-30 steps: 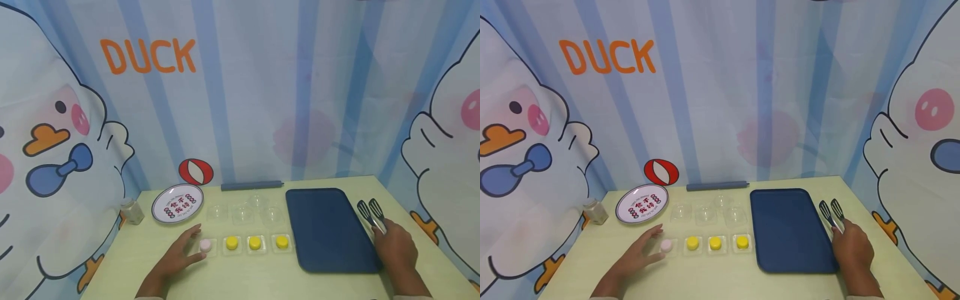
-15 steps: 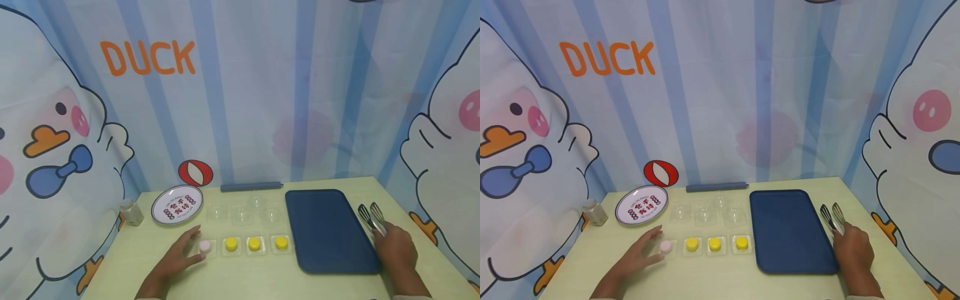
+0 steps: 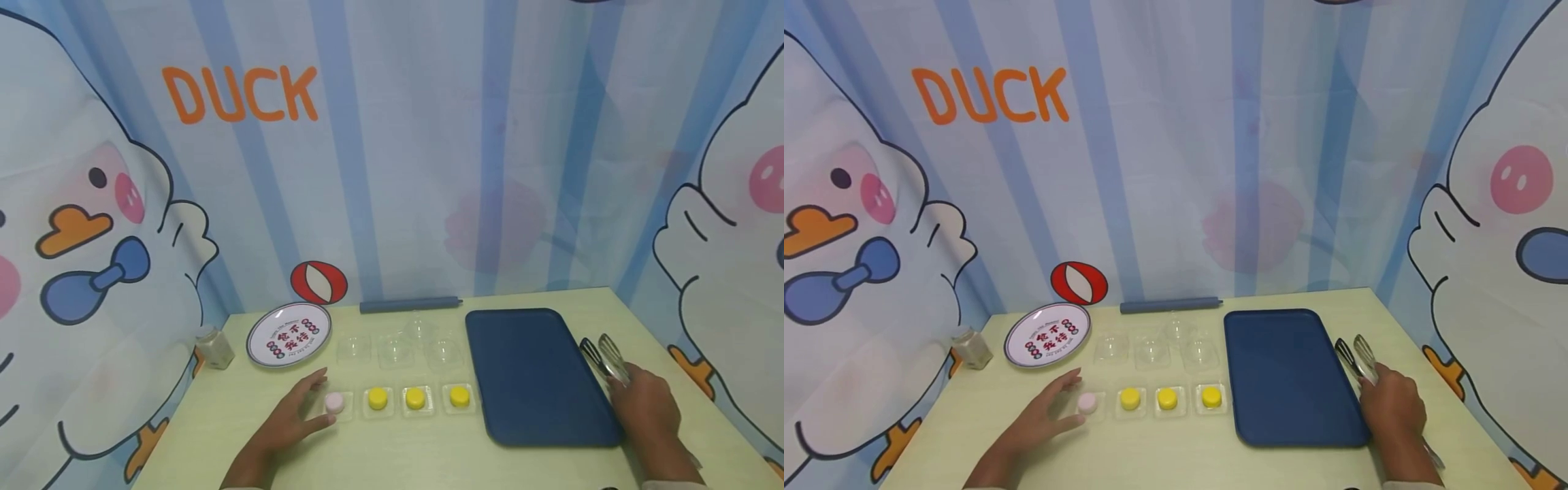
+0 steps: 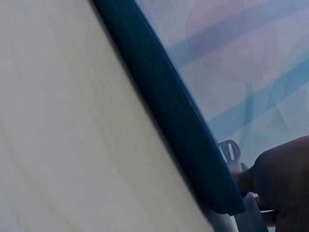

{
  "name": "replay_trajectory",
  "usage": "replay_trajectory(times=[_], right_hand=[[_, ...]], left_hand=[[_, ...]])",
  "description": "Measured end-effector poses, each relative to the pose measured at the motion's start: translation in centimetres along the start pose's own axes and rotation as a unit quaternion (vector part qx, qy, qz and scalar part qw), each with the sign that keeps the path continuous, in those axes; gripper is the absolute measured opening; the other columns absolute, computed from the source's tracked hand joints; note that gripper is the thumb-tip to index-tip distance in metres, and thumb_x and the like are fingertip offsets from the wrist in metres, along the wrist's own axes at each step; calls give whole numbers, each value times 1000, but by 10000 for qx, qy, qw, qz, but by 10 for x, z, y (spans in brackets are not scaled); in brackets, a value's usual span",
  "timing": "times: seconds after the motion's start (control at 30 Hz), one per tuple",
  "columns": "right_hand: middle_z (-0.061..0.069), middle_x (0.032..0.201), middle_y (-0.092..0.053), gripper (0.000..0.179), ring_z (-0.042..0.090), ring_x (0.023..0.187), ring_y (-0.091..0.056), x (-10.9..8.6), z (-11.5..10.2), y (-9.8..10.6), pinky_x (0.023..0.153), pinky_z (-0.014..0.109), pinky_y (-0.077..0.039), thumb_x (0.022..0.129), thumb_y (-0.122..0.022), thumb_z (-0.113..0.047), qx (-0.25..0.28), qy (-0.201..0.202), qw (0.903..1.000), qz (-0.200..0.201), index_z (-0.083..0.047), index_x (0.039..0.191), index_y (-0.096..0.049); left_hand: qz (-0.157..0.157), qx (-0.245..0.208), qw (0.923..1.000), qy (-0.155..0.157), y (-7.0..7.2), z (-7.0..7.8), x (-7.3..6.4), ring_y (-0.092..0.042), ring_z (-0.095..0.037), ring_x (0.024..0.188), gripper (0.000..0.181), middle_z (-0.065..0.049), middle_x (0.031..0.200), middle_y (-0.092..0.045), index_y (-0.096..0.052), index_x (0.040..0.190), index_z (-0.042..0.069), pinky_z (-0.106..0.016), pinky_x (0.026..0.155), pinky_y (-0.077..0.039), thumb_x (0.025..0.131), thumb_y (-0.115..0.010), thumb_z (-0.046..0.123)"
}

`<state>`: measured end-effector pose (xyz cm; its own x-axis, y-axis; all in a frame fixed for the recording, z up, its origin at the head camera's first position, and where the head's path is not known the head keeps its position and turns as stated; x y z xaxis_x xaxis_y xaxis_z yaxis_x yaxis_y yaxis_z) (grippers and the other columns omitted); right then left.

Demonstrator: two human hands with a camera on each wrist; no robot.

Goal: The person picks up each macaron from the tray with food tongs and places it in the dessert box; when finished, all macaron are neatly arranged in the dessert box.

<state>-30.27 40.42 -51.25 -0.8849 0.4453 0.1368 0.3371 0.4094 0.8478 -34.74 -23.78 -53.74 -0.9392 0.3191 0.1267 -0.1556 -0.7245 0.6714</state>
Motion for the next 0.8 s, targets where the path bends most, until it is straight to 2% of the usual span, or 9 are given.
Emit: replay_trajectory(times=[0.23, 0.5, 0.63, 0.7, 0.8], right_hand=[[39, 129, -67, 43, 61, 113, -67, 3, 4, -3, 72, 61, -53, 104, -64, -15, -75, -9, 9999, -82, 7, 142, -61], [39, 130, -67, 44, 60, 116, -64, 3, 4, -4, 81, 67, -48, 103, -64, -14, -147, -23, 9998, -130, 7, 142, -60], [39, 135, -64, 46, 61, 121, -59, 0, -3, 2, 89, 76, -43, 102, -68, -16, -240, 3, 9996, 129, 8, 140, -59], [38, 141, -60, 47, 62, 126, -55, -2, -12, 5, 94, 80, -41, 101, -69, -16, -265, 97, 9993, 233, 10, 139, -59], [36, 147, -58, 44, 61, 131, -53, -5, -31, 11, 97, 83, -39, 101, -70, -14, -201, 313, 9984, 427, 10, 137, -61]], left_hand=[[-40, -32, 10000, 55, -1, -2, 0, -49, -39, 155, 93, -11, 159, -59, -41, 168, 15, -67, 132, -28, 91, -89, 40], [7, -22, 10000, -21, 1, 1, 0, -51, -38, 153, 93, -12, 161, -58, -41, 167, 13, -69, 131, -29, 92, -89, 39], [144, 26, 9998, -104, 4, 7, 1, -54, -38, 149, 91, -14, 166, -53, -42, 166, 9, -68, 128, -35, 92, -88, 38], [293, 70, 9994, -141, 8, 12, 2, -56, -39, 147, 89, -14, 167, -51, -43, 165, 8, -68, 125, -39, 93, -87, 38], [645, 200, 9971, -362, 15, 21, 3, -60, -39, 142, 84, -14, 164, -55, -48, 162, 8, -67, 119, -46, 93, -87, 36]])
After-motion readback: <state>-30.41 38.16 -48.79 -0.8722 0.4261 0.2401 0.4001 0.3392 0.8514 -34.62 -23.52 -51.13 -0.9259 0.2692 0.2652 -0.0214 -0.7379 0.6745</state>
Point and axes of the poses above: each hand's wrist, its own x-axis towards the middle knuckle, its own y-axis out of the back of the hand, z = x × y, the point moved 10 cm from there along x, towards the middle knuckle
